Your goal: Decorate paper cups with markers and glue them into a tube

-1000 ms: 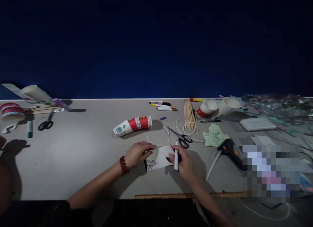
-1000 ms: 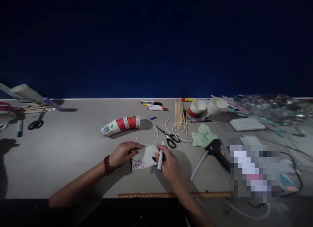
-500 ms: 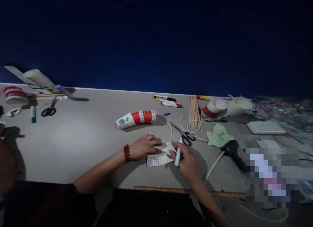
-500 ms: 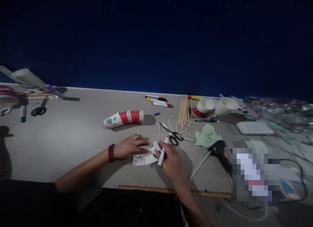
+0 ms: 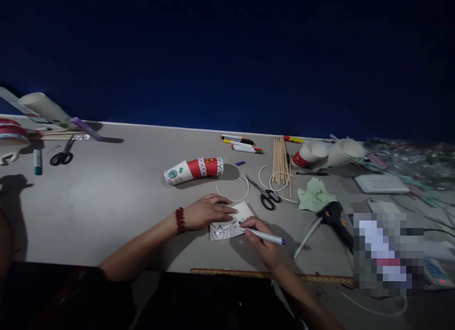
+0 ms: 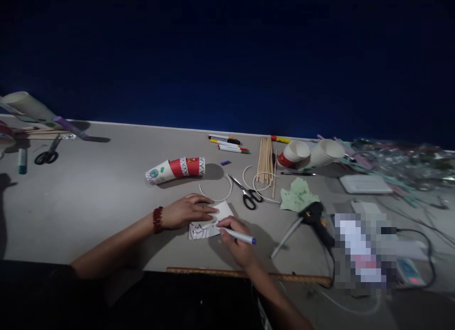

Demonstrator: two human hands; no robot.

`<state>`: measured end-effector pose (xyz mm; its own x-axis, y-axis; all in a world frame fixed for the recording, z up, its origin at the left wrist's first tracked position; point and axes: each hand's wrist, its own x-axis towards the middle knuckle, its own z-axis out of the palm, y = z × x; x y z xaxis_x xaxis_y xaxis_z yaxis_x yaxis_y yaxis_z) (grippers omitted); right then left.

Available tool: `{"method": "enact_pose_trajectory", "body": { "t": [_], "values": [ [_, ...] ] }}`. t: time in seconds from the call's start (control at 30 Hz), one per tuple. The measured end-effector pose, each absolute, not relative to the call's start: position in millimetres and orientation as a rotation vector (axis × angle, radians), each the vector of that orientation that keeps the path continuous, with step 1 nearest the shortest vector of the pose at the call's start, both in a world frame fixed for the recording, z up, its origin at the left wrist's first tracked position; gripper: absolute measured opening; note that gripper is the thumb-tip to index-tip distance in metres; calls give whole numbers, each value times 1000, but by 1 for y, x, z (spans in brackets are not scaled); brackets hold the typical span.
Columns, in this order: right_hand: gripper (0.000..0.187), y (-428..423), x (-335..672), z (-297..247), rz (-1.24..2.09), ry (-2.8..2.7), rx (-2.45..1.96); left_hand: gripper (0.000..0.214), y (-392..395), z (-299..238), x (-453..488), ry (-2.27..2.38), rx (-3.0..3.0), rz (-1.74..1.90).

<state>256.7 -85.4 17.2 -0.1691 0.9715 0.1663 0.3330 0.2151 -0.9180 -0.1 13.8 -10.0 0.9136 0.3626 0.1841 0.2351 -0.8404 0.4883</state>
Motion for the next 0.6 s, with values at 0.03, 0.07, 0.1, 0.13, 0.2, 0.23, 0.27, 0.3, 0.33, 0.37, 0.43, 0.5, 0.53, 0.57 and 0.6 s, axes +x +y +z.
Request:
{"method": "enact_pose_trajectory", "body": {
  "t": [0.03,0.07,0.1,0.13,0.2,0.23,0.27,0.3,0.33,0.37,0.43,0.5,0.53,0.57,0.6],
  "values": [
    [14,-85,257,15,967,-1652,-1274,34,14,-10,0,427,2604,368],
    [12,-85,259,13,962,-1650,-1297,35,14,-10,0,426,2603,366],
    [11,-86,260,11,953,-1660,-1307,35,14,-10,-1,423,2604,364],
    [10,-87,260,9,942,-1680,-1307,35,14,-10,-1,419,2609,365],
    [10,-89,262,7,898,-1713,-1278,36,15,-10,-1,407,2622,378],
    [10,-91,262,6,869,-1713,-1254,37,15,-10,-1,405,2628,389],
    [11,-92,261,6,838,-1705,-1222,38,15,-10,-1,405,2631,402],
    [10,-92,260,6,813,-1698,-1184,39,15,-10,-1,407,2632,413],
    [9,-93,259,6,790,-1694,-1146,39,15,-10,-1,409,2631,420],
    [8,-93,258,7,774,-1705,-1106,39,15,-11,-1,410,2628,419],
    [9,-92,255,9,768,-1763,-1055,37,15,-11,-1,410,2622,407],
    [9,-90,253,10,789,-1808,-1099,36,15,-11,-1,414,2617,391],
    [7,-89,252,10,812,-1808,-1150,37,15,-11,-1,417,2615,388],
    [5,-88,252,10,840,-1791,-1208,38,15,-11,-1,417,2612,389],
    [3,-88,253,9,865,-1763,-1260,39,15,-11,-1,414,2607,393]
  ]
}}
